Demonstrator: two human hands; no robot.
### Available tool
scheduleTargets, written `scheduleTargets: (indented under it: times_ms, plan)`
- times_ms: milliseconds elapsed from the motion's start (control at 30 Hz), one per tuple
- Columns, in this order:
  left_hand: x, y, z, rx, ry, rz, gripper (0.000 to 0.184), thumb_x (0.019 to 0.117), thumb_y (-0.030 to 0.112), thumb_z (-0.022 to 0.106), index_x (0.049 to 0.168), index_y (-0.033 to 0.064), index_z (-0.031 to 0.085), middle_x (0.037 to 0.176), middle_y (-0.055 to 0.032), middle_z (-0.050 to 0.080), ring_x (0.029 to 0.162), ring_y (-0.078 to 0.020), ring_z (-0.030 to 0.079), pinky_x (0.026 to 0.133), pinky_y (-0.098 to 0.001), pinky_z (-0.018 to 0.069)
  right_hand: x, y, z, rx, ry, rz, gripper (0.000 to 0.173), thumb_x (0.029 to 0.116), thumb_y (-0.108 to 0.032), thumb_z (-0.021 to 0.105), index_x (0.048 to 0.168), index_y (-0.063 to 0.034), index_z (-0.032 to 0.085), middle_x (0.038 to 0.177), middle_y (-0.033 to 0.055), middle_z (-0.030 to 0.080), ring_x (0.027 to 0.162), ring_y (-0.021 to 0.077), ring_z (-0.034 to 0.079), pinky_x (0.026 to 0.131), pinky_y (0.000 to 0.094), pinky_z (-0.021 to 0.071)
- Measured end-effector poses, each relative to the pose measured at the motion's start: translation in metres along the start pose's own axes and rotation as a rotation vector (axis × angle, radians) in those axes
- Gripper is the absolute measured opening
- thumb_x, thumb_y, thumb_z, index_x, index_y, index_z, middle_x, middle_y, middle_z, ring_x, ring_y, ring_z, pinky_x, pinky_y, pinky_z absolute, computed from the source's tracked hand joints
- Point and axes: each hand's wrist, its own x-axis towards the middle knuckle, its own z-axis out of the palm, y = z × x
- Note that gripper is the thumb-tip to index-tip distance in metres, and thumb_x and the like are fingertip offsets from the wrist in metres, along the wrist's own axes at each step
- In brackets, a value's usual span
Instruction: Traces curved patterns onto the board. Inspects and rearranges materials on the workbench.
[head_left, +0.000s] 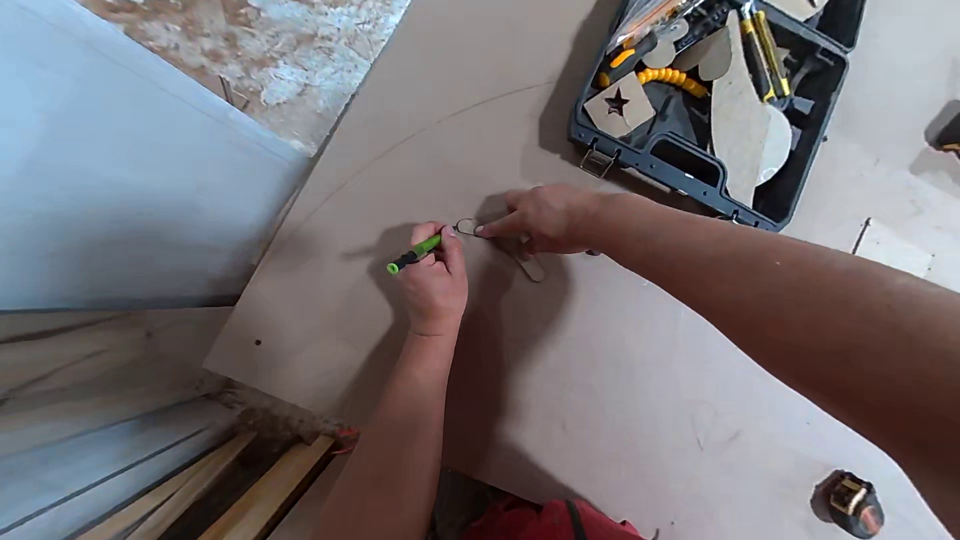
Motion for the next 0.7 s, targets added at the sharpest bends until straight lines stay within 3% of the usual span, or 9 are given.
scheduleTargets:
  times_ms: [100,333,500,700]
  plan:
    - [-0.007,0.007,0.006,0.066,0.052,-0.007,0.023,0.1047,0.021,0.058,0.107,0.0012,0.070,0.079,-0.0078,0.067,0.066,-0.0103,0.062,0.063,-0.0264,0.0532,0.001,0.000,0.000,-0.005,-0.012,0.007,0.068,0.0940,-0.018,0.072,0.154,-0.0386,0.048,0.136,0.0171,0.056,0.115,0.0389,0.061,0.090,0.0600,0.0527]
    - [-0.019,0.023,0.014,0.157,0.092,0.071,0.020,0.1028,0.015,0.059,0.103,-0.0012,0.071,0.085,-0.0151,0.071,0.076,-0.0205,0.069,0.072,-0.0338,0.0573,-0.001,-0.002,-0.004,-0.002,-0.015,0.013,0.067,0.0943,-0.018,0.072,0.154,-0.0385,0.048,0.135,0.0161,0.057,0.115,0.0378,0.062,0.091,0.0595,0.0525]
    - [-0.038,0.035,0.028,0.084,0.056,0.114,0.022,0.1030,0.017,0.059,0.103,-0.0003,0.072,0.093,-0.0138,0.073,0.086,-0.0190,0.071,0.080,-0.0320,0.0585,0.000,-0.001,-0.003,0.000,-0.014,-0.001,0.067,0.0936,-0.016,0.072,0.153,-0.0376,0.049,0.136,0.0166,0.057,0.116,0.0385,0.061,0.091,0.0595,0.0523]
    - [-0.047,0.034,0.020,-0.071,-0.071,0.159,0.021,0.1024,0.017,0.059,0.101,-0.0003,0.070,0.089,-0.0116,0.070,0.080,-0.0129,0.068,0.074,-0.0267,0.0571,-0.002,-0.001,-0.003,-0.003,-0.014,0.004,0.067,0.0942,-0.016,0.071,0.154,-0.0387,0.048,0.136,0.0164,0.057,0.116,0.0376,0.061,0.091,0.0593,0.0525]
